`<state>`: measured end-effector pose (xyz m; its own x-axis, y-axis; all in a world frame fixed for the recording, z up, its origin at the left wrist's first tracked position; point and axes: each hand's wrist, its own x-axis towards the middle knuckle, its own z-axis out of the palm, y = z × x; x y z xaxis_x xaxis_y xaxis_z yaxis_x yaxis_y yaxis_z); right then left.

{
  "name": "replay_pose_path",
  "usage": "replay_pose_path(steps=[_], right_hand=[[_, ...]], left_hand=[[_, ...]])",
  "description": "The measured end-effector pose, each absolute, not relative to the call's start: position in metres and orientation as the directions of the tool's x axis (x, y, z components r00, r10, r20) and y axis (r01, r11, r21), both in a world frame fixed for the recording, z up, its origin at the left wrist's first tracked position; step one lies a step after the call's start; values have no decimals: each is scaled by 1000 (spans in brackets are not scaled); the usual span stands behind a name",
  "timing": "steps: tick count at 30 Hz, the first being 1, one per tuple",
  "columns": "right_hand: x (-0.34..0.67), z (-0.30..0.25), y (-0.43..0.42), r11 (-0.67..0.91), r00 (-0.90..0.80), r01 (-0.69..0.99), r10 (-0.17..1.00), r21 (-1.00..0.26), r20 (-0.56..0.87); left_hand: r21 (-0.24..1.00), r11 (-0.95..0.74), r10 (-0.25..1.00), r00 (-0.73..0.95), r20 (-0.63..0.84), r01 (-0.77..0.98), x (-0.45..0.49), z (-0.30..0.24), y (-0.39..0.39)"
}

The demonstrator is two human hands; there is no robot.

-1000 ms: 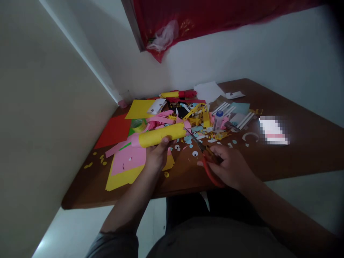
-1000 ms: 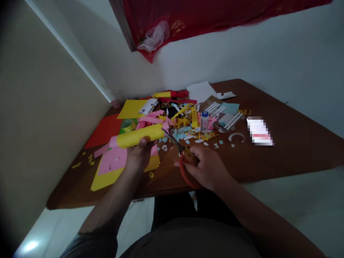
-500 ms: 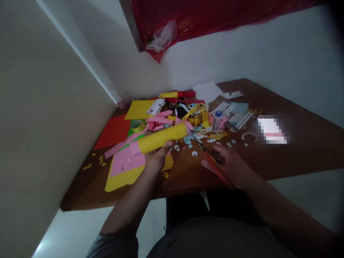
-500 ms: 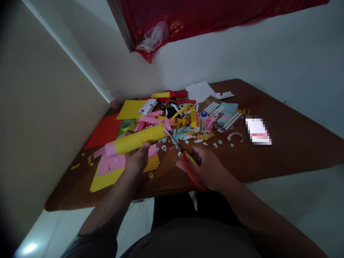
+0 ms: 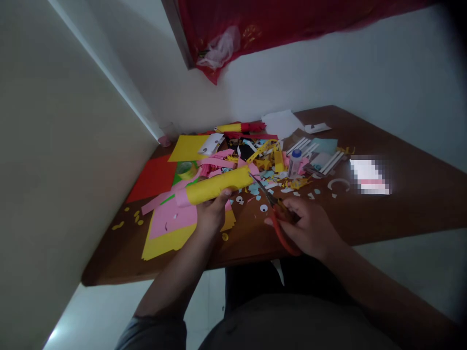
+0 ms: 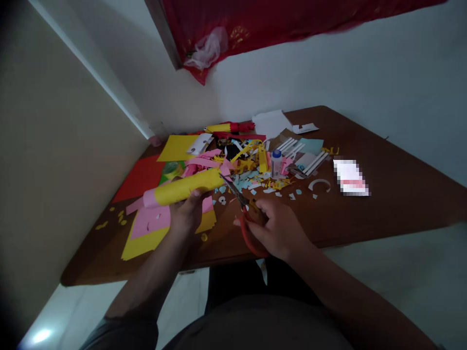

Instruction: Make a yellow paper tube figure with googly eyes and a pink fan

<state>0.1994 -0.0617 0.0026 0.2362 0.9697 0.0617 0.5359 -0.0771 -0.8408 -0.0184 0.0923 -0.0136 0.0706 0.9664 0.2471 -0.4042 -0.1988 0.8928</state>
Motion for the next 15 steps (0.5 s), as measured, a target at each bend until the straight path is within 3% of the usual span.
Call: replay_pose_path(steps=[7,15], right_hand=[[201,2,-62,-74,226,547,972,-834,62],[199,16,-62,-150,249,397,967,-906,-50]], left_hand=[[885,-168,976,55,213,-433,-12,-7,89],[883,-264,944,83,319,-387,-19,-23,92]])
